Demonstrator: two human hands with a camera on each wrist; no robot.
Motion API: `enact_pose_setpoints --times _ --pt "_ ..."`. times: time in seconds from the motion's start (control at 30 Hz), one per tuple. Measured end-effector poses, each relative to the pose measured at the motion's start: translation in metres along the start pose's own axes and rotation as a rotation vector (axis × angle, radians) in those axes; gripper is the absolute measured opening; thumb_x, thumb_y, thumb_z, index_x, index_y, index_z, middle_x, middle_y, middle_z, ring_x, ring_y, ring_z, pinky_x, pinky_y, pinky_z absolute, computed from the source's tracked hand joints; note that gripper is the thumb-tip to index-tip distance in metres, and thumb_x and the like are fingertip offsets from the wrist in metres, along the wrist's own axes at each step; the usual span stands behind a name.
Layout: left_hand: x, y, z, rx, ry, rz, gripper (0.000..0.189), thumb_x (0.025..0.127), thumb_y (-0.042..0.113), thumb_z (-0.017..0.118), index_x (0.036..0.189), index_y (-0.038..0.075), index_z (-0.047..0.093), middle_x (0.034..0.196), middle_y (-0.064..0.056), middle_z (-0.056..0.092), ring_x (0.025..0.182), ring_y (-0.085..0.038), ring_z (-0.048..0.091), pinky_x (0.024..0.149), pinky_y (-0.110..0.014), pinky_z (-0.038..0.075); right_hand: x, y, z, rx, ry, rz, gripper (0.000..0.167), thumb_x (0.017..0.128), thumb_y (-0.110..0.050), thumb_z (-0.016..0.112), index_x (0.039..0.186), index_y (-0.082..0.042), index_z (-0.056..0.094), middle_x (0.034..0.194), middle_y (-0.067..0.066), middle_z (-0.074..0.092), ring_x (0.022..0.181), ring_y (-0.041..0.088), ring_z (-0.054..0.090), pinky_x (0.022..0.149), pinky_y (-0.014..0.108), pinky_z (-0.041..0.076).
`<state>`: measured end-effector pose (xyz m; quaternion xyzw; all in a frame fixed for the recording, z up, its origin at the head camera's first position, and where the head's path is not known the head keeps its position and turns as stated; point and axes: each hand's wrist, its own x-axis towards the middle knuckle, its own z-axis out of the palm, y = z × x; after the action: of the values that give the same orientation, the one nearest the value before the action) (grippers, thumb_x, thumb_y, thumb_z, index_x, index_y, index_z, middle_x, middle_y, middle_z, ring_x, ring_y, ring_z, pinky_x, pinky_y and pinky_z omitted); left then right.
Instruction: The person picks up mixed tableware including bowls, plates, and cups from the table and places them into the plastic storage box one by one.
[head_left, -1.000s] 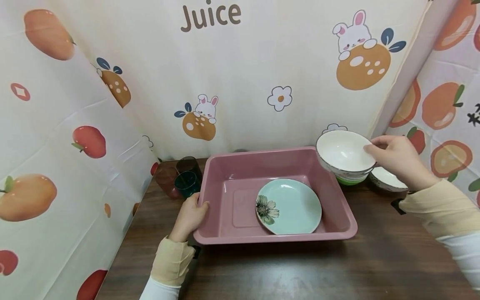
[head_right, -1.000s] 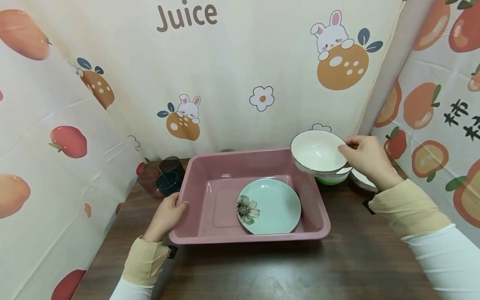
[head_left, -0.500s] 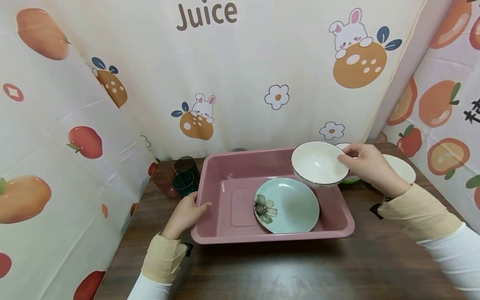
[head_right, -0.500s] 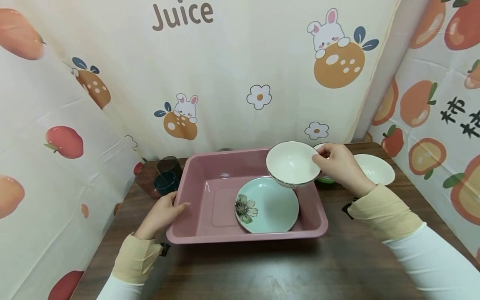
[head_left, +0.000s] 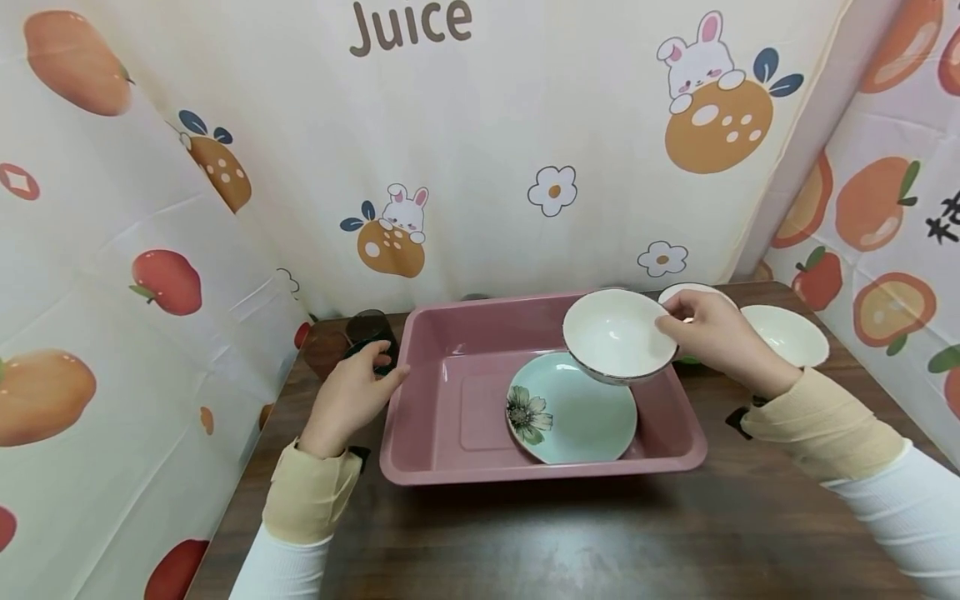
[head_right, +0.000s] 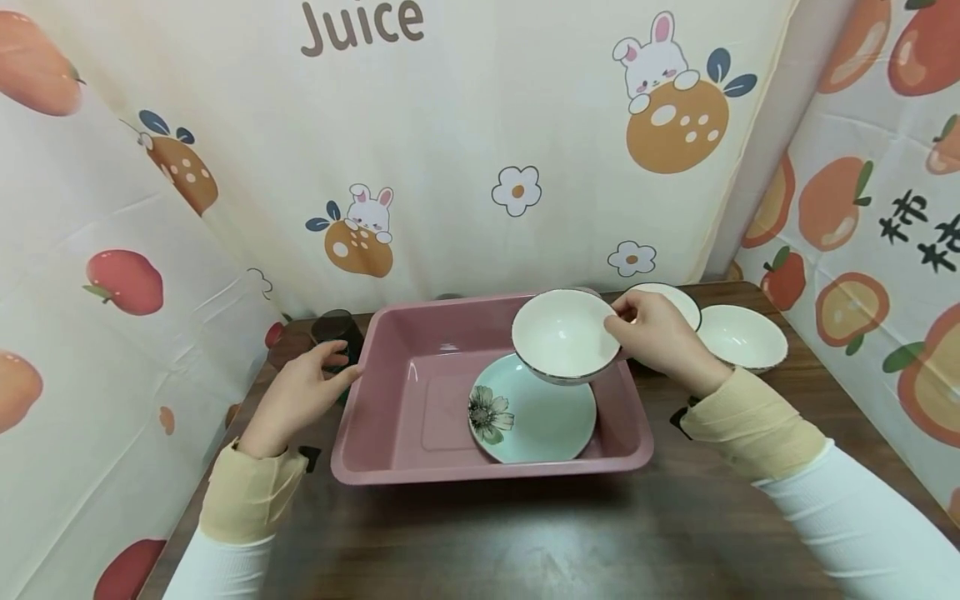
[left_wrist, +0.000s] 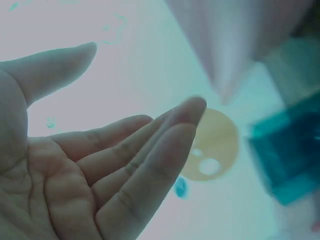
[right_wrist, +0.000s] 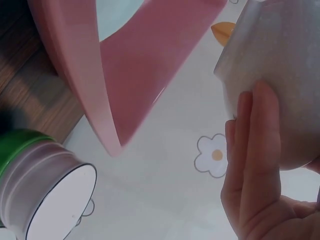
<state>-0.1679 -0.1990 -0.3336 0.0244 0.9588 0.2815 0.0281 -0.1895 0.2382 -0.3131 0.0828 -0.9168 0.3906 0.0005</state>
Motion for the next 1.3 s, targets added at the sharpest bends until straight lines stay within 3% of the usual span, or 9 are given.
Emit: enact_pose_setpoints --times 0.13,0.3,0.47,0.6,0.8,0.97,1.17,1.3 --pt "0.006 0.029 -0.002 -0.09 -0.009 0.104 0.06 0.095 0.042 0.06 0.144 0.01 0.045 0.133 -0.013 0.061 0.112 -0.028 0.066 0.09 -0.046 0.054 -0.001 -0.003 0.004 0.011 -0.026 0.003 0.023 0.095 -0.013 0.052 0.105 0.006 0.061 0.098 0.02 0.064 0.064 0.004 0.059 0.058 0.026 0.056" --pt "0.016 0.068 0.017 -0.268 -0.161 0.201 0.061 0.094 0.037 0.064 0.145 0.01 0.044 0.133 -0.008 0.062 0.116 -0.024 0.063 0.095 -0.043 0.052 -0.003 -0.005 0.009 0.034 -0.059 -0.005 0.024 0.096 -0.012 0.051 0.108 0.007 0.059 0.099 0.02 0.063 0.064 0.004 0.058 0.058 0.026 0.055" --pt "0.024 0.099 0.044 -0.341 -0.302 0.194 0.068 0.089 0.045 0.068 0.144 0.011 0.045 0.131 -0.003 0.062 0.116 -0.018 0.062 0.097 -0.038 0.052 -0.004 -0.008 0.013 0.042 -0.078 -0.012 0.023 0.095 -0.011 0.051 0.108 0.006 0.059 0.095 0.017 0.063 0.065 0.006 0.058 0.058 0.027 0.055" --pt "0.031 0.117 0.059 -0.37 -0.354 0.188 0.074 0.087 0.05 0.068 0.145 0.01 0.045 0.131 -0.002 0.062 0.113 -0.013 0.062 0.095 -0.034 0.052 -0.004 -0.009 0.017 0.036 -0.095 -0.023 0.024 0.094 -0.011 0.052 0.11 0.006 0.058 0.093 0.015 0.064 0.067 0.007 0.057 0.059 0.026 0.053" --pt "0.04 0.131 0.079 -0.401 -0.393 0.199 0.058 0.087 0.046 0.069 0.128 0.007 0.056 0.107 -0.004 0.067 0.085 -0.012 0.069 0.077 -0.027 0.055 -0.004 -0.009 0.023 0.022 -0.123 -0.039 0.025 0.094 -0.012 0.053 0.112 0.006 0.057 0.094 0.015 0.063 0.067 0.011 0.056 0.058 0.025 0.05" --pt "0.047 0.134 0.087 -0.35 -0.344 0.233 0.036 0.093 0.037 0.064 0.109 0.005 0.064 0.085 -0.003 0.067 0.069 -0.011 0.065 0.065 -0.025 0.053 -0.004 -0.01 0.026 0.024 -0.132 -0.049 0.023 0.093 -0.009 0.053 0.11 0.006 0.058 0.091 0.014 0.063 0.069 0.013 0.055 0.057 0.025 0.049" --pt "0.051 0.136 0.09 -0.346 -0.337 0.236 0.025 0.096 0.024 0.058 0.095 0.0 0.068 0.074 -0.008 0.066 0.058 -0.012 0.063 0.057 -0.025 0.056 -0.004 -0.01 0.031 0.036 -0.149 -0.043 0.023 0.093 -0.008 0.053 0.108 0.008 0.06 0.09 0.014 0.064 0.074 0.014 0.056 0.058 0.025 0.049" --pt "0.051 0.136 0.093 -0.266 -0.306 0.256 0.022 0.097 0.015 0.052 0.093 -0.002 0.066 0.074 -0.01 0.067 0.052 -0.012 0.063 0.051 -0.024 0.053 -0.004 -0.01 0.034 0.047 -0.164 -0.038 0.024 0.093 -0.009 0.054 0.109 0.008 0.06 0.091 0.014 0.063 0.074 0.015 0.056 0.059 0.025 0.051"
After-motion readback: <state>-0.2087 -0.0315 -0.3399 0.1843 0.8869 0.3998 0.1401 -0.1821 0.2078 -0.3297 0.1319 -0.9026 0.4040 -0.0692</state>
